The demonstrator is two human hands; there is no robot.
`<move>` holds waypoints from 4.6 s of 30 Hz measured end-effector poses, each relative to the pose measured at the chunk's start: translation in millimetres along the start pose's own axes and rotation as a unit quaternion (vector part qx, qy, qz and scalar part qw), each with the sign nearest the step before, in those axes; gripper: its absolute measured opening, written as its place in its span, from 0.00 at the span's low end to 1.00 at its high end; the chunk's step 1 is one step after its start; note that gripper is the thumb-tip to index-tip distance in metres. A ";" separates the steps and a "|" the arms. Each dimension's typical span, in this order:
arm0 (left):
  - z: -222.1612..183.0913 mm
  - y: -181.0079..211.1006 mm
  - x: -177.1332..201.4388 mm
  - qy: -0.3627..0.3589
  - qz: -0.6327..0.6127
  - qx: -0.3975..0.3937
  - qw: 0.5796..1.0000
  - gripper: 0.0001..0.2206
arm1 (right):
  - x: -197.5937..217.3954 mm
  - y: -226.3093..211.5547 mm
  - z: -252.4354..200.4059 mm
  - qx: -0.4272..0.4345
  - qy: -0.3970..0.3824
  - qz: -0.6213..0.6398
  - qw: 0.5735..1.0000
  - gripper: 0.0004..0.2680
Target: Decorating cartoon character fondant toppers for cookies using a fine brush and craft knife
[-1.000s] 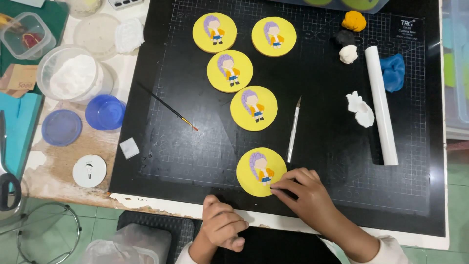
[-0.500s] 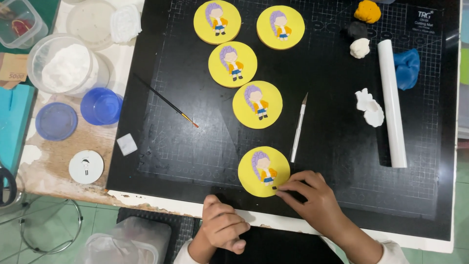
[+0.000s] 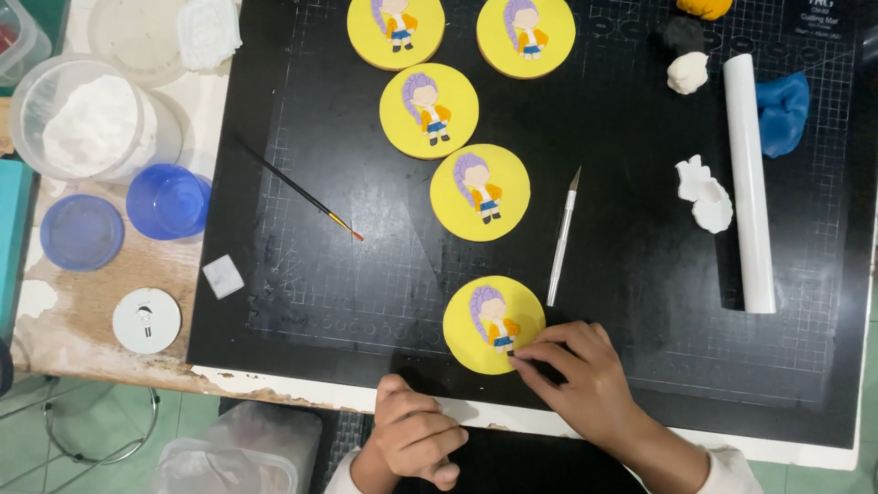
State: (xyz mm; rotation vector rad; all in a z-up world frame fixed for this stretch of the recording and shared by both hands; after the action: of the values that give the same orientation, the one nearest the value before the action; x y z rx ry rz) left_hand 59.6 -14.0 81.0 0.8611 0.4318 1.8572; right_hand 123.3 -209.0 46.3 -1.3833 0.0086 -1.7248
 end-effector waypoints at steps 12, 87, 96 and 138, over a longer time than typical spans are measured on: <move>0.7 -1.2 -1.9 -0.006 0.003 0.012 1.000 0.21 | 0.9 0.6 -1.0 0.011 0.003 0.004 1.000 0.10; 2.2 -133.8 159.7 0.033 0.483 0.465 0.741 0.07 | -1.4 13.4 -40.5 0.002 0.017 0.003 1.000 0.11; -4.6 -145.1 162.2 0.014 0.440 0.526 0.727 0.06 | -3.4 20.3 -47.5 -0.018 0.038 0.026 0.999 0.10; 9.6 3.8 -58.1 -0.120 0.250 0.181 0.944 0.14 | 23.8 -1.7 -27.6 0.036 0.072 0.056 0.995 0.08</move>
State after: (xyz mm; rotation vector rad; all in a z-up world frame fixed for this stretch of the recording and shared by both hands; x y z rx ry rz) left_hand 78.4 -68.6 68.6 1.5450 0.4336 2.1232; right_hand 101.2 -236.6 55.3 -1.1823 0.1016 -1.7115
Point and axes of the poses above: each hand's wrist, its own z-axis towards the middle knuckle, its own x-axis out of the back of the hand, y = z × x, the point moved 10 cm from there along z, towards the middle knuckle, and after that the axes turned 12 degrees about x, right-handed, at the moved point
